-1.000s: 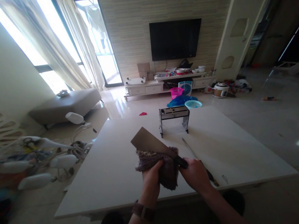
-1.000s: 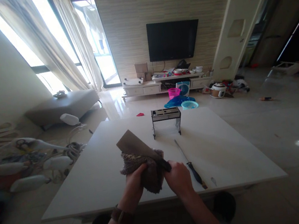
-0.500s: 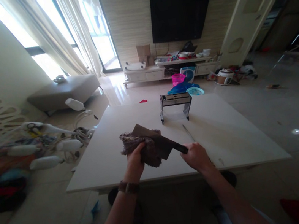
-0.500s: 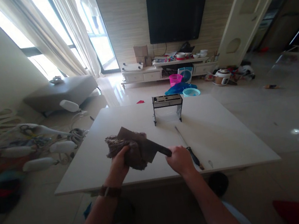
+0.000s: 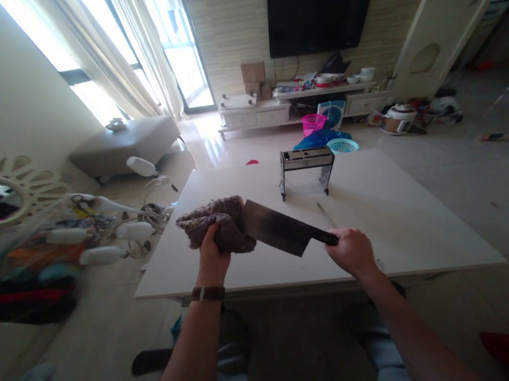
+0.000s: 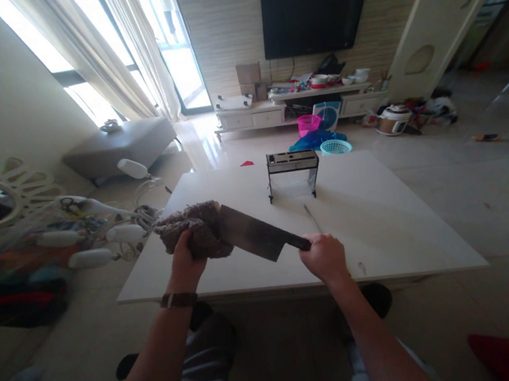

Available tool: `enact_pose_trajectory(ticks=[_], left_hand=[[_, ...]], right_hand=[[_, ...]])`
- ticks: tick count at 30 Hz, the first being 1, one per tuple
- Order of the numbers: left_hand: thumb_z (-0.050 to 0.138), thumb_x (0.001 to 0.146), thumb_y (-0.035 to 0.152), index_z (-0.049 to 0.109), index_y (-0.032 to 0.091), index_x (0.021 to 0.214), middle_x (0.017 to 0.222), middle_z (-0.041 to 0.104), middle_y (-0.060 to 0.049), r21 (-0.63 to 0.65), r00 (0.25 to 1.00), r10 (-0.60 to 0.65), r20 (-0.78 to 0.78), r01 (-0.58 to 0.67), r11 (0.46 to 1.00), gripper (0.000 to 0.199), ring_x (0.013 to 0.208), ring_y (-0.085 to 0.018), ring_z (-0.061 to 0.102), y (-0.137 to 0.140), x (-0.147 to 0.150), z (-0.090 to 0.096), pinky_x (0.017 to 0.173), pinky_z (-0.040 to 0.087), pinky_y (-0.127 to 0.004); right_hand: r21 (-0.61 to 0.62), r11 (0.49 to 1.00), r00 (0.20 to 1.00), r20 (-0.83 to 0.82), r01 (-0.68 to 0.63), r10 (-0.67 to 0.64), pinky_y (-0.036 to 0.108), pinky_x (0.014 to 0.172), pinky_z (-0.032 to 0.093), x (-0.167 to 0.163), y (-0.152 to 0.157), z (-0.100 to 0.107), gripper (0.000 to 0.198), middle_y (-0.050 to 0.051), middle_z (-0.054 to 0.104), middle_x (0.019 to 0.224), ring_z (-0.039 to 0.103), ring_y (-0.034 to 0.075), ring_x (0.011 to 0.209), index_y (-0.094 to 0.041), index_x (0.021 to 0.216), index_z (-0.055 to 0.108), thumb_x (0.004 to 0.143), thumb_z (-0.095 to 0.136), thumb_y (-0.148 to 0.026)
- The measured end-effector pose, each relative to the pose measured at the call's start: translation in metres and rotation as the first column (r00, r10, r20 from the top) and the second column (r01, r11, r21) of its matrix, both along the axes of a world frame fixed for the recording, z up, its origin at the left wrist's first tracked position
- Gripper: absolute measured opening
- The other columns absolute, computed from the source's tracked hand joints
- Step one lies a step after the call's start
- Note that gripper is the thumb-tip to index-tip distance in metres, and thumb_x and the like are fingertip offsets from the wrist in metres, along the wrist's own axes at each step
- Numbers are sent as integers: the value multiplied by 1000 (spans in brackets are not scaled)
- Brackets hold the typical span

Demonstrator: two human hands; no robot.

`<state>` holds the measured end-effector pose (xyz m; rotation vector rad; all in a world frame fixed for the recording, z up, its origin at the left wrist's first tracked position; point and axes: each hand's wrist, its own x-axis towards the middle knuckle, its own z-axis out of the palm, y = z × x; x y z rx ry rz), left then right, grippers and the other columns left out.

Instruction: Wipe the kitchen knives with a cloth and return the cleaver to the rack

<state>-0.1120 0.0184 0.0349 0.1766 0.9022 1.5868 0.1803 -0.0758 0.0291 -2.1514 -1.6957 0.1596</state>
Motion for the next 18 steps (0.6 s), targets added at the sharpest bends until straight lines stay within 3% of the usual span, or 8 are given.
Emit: enact_pose_trajectory(ticks=[6, 11, 14, 18], left_hand=[[76, 70, 11, 73, 16, 88, 88, 79, -5, 8, 978, -204, -40, 205, 979, 19, 83, -19, 75, -23, 43, -9, 90, 62, -34], [86, 57, 15, 73, 16, 84, 90, 79, -6, 66, 937, -342, -76, 347, 936, 29, 94, -25, 75, -41, 84, -17, 95, 60, -38], [91, 51, 16, 75, 16, 87, 93, 79, -7, 79, 921, -355, -162, 371, 925, 39, 100, -28, 74, -46, 99, -22, 97, 58, -39], [92, 51, 17, 76, 14, 93, 102, 80, -12, 49, 910, -324, -258, 347, 937, 44, 100, -28, 74, -49, 113, -28, 95, 58, -40]], right_hand=[[86, 996, 967, -253, 31, -9, 29, 60, 26, -6, -6, -4, 23, 1, 58, 58, 44, 14, 57, -20, 68, 66, 83, 61, -36], [96, 993, 941, -337, 61, -25, 28, 60, 28, -9, -2, -9, 29, 1, 55, 58, 45, 15, 59, -19, 68, 65, 84, 61, -42], [79, 992, 942, -330, 96, -65, 28, 60, 28, -7, 0, -11, 27, 2, 56, 59, 47, 15, 60, -18, 69, 67, 84, 62, -40], [64, 997, 968, -248, 39, -22, 29, 61, 26, -9, 0, -10, 27, 5, 62, 62, 49, 15, 60, -18, 69, 68, 87, 60, -37]])
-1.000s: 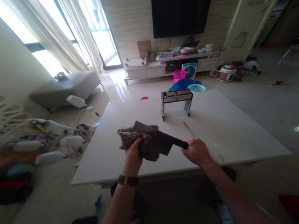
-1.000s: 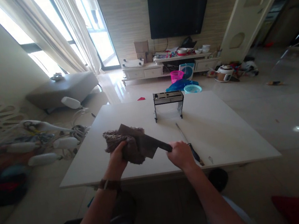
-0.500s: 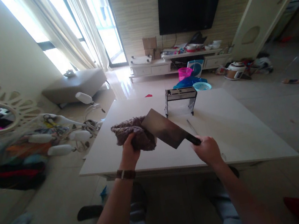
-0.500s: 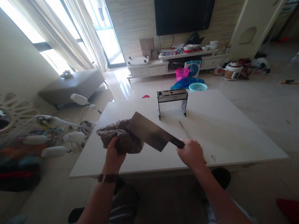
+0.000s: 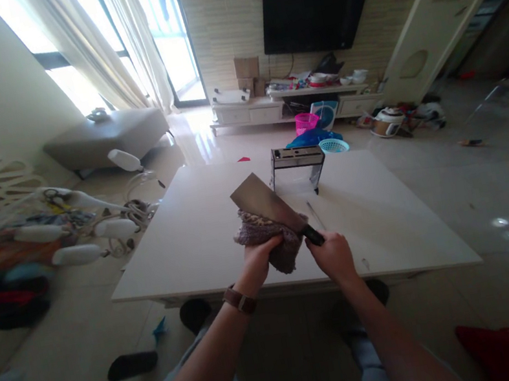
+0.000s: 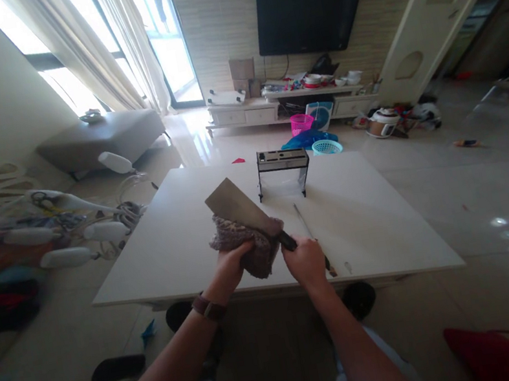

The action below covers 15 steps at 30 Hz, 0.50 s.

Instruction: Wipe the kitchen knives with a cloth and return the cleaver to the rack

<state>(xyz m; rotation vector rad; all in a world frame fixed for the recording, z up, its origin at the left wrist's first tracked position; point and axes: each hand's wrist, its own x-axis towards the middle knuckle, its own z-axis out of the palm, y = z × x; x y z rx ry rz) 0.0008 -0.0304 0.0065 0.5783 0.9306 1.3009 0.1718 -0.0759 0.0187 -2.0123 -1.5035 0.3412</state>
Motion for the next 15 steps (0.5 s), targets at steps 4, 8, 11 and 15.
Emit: enact_pose_trajectory(ticks=[4, 8, 11, 15], left_hand=[[90, 54, 14, 76, 14, 92, 101, 79, -12, -71, 996, 74, 56, -70, 995, 41, 96, -28, 75, -2, 7, -2, 90, 60, -40], [90, 54, 12, 75, 14, 91, 101, 79, -12, -84, 990, 120, 72, -114, 990, 40, 95, -27, 75, 0, 6, 0, 92, 60, -41], [90, 53, 12, 75, 14, 89, 99, 80, -10, -70, 985, 155, 80, -150, 986, 39, 92, -25, 75, 7, -2, 3, 89, 60, -39], [88, 53, 11, 75, 13, 85, 93, 79, -8, -55, 978, 181, 99, -177, 983, 34, 83, -21, 74, 19, -19, 6, 82, 61, -34]], right_hand=[[-17, 999, 997, 59, -38, 39, 30, 61, 25, -2, -1, 3, 25, 7, 66, 65, 53, 16, 61, -19, 70, 69, 87, 60, -34], [-32, 998, 995, 89, -48, 51, 30, 61, 26, 0, 0, 4, 24, 6, 65, 62, 52, 16, 59, -19, 69, 70, 86, 59, -31], [-50, 998, 993, 106, -42, 48, 30, 61, 26, 3, 0, 4, 20, 6, 66, 63, 53, 16, 61, -19, 72, 72, 84, 59, -30], [-75, 995, 989, 124, -67, 76, 30, 62, 27, 5, 0, 4, 18, 7, 69, 66, 56, 18, 63, -20, 76, 76, 81, 61, -29]])
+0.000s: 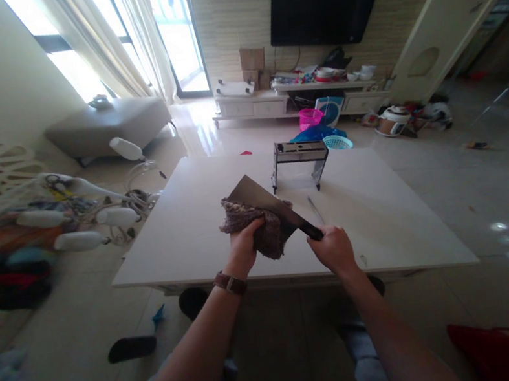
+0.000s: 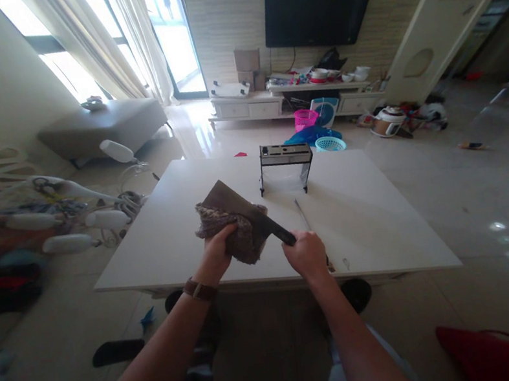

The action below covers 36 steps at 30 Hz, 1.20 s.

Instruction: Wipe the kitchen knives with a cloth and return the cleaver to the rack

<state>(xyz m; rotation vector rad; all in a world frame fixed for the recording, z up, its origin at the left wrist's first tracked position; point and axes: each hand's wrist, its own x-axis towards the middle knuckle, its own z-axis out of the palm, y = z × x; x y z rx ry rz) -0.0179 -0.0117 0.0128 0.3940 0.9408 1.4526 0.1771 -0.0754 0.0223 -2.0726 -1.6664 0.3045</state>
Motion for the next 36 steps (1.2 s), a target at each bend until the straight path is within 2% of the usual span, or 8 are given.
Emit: enact_pose_trajectory(ticks=[4, 11, 18, 21, 24, 28, 33, 36], left_hand=[[87, 56, 10, 74, 13, 86, 90, 79, -7, 11, 999, 43, 1, -43, 999, 32, 80, -21, 74, 9, -19, 6, 82, 61, -34], [81, 62, 6, 74, 14, 88, 91, 78, -5, 39, 989, 144, 24, -145, 989, 29, 82, -20, 74, 23, -50, 19, 84, 61, -33], [76, 73, 12, 73, 17, 92, 91, 78, -4, 41, 974, 170, 149, -178, 983, 19, 87, -19, 74, 34, -76, 22, 93, 61, -34], [77, 70, 9, 73, 17, 94, 94, 78, -3, 35, 980, 158, 123, -163, 986, 26, 92, -18, 74, 31, -68, 19, 96, 59, -33], [79, 68, 10, 74, 14, 91, 93, 79, -6, 15, 994, 24, 110, -26, 1000, 24, 90, -20, 75, 23, -49, 16, 94, 60, -35], [81, 62, 8, 74, 14, 87, 88, 79, -8, -12, 986, -132, 98, 134, 991, 27, 91, -26, 76, 9, -21, 11, 93, 61, -39], [89, 54, 8, 76, 15, 102, 94, 80, -9, 38, 980, -196, 19, 195, 980, 51, 94, -29, 76, -10, 9, 2, 93, 60, -42], [92, 52, 10, 77, 15, 98, 99, 80, -11, 31, 981, -192, -16, 192, 981, 49, 96, -29, 76, -17, 21, -4, 93, 61, -43]], right_hand=[[-13, 999, 1000, 2, -31, 31, 29, 62, 27, 3, 0, 0, 19, 7, 70, 68, 57, 17, 65, -21, 79, 77, 81, 60, -28], [-17, 998, 997, 48, -63, 63, 29, 60, 26, 5, 0, 0, 18, 6, 69, 65, 55, 17, 63, -21, 71, 74, 80, 60, -27], [64, 997, 999, -2, 37, -37, 29, 60, 26, 9, -3, -2, 18, 4, 62, 60, 48, 15, 59, -20, 64, 69, 78, 63, -31], [100, 993, 988, -146, 71, -56, 28, 59, 28, 7, -3, -4, 24, 0, 54, 55, 43, 14, 57, -19, 60, 63, 78, 63, -35], [125, 986, 970, -227, 112, -82, 27, 59, 30, 1, -2, -6, 27, -1, 52, 55, 42, 13, 57, -19, 62, 63, 81, 63, -39], [131, 982, 971, -216, 137, -107, 28, 60, 30, -6, 0, -7, 29, 2, 59, 59, 47, 15, 58, -18, 68, 68, 84, 62, -42], [101, 987, 981, -164, 123, -105, 29, 59, 29, -13, 3, -9, 31, 5, 64, 61, 50, 16, 58, -17, 71, 71, 86, 61, -43], [88, 990, 984, -149, 114, -100, 29, 60, 28, -15, 3, -8, 30, 7, 66, 63, 51, 16, 59, -18, 71, 71, 87, 61, -41]])
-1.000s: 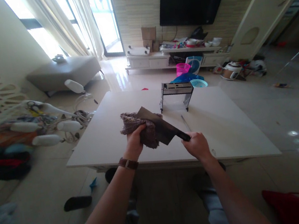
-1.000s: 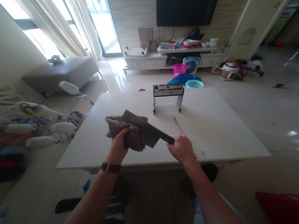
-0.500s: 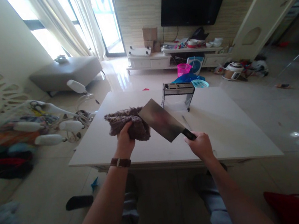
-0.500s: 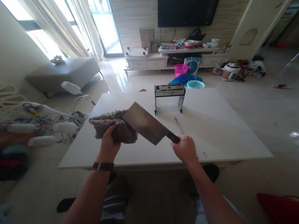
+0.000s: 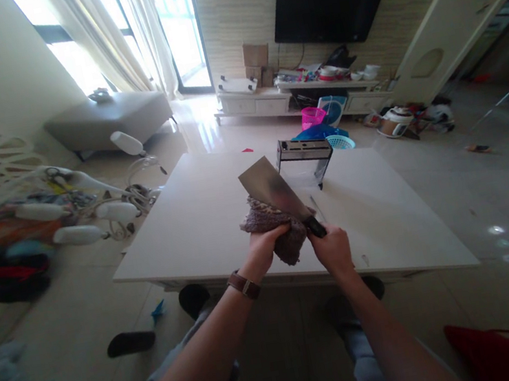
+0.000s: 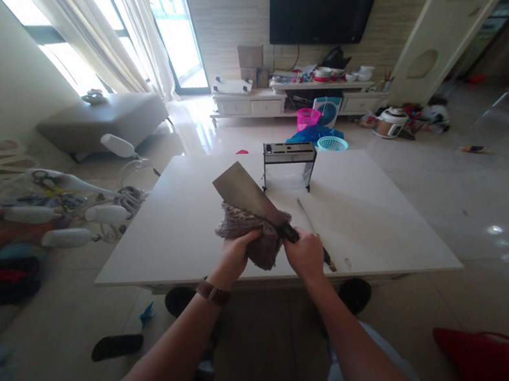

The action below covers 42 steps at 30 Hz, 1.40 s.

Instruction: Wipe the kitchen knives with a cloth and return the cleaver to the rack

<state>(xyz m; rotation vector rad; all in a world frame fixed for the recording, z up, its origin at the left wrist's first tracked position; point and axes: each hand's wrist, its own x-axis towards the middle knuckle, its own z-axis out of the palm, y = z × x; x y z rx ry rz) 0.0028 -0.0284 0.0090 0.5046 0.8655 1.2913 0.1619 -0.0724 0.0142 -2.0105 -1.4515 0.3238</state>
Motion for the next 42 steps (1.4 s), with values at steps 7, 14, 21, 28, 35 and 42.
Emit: enact_pose_trajectory(ticks=[7, 14, 21, 28, 35, 42], left_hand=[[92, 50, 10, 77, 13, 83, 100, 80, -14, -67, 998, 40, -40, -43, 997, 36, 94, -29, 76, -5, 10, -7, 89, 61, -41], [91, 50, 5, 75, 14, 81, 93, 79, -12, -50, 995, 58, -80, -62, 997, 36, 96, -31, 75, -5, 9, -4, 94, 60, -45], [92, 46, 2, 76, 15, 84, 96, 80, -11, -10, 937, -40, -347, 39, 999, 43, 95, -31, 75, 0, -13, 10, 94, 61, -46], [92, 43, 2, 77, 17, 94, 109, 79, -12, 43, 844, -91, -529, 134, 990, 56, 108, -32, 73, 8, -37, 16, 102, 59, -47], [90, 53, 15, 78, 16, 96, 109, 80, -13, 19, 973, -64, -220, 70, 997, 45, 103, -31, 75, -1, -16, 2, 96, 61, -44], [88, 53, 11, 76, 14, 94, 100, 80, -12, -79, 999, -11, -31, 9, 997, 43, 100, -30, 75, 1, -6, 2, 95, 61, -42]], right_hand=[[-28, 999, 999, 43, -16, 17, 29, 60, 26, -4, -3, 2, 27, 10, 69, 67, 55, 17, 61, -18, 71, 69, 87, 58, -37], [-1, 999, 999, -1, -35, 35, 29, 59, 27, -6, -3, 0, 28, 8, 67, 63, 47, 15, 58, -18, 66, 67, 84, 58, -37], [70, 996, 999, -24, -47, 49, 28, 58, 25, 5, -1, 5, 32, 1, 54, 54, 38, 13, 58, -16, 61, 63, 82, 61, -40], [81, 997, 1000, -13, 2, -1, 29, 59, 26, 13, -2, 3, 23, -2, 49, 53, 35, 13, 58, -21, 59, 54, 78, 61, -32], [51, 998, 999, 33, 21, -22, 30, 61, 26, 9, -2, 2, 17, -1, 50, 56, 38, 14, 57, -22, 62, 54, 78, 55, -27], [45, 996, 997, -17, 72, -71, 30, 59, 23, 10, 1, -1, 18, 0, 48, 55, 36, 14, 56, -22, 59, 51, 75, 55, -30]])
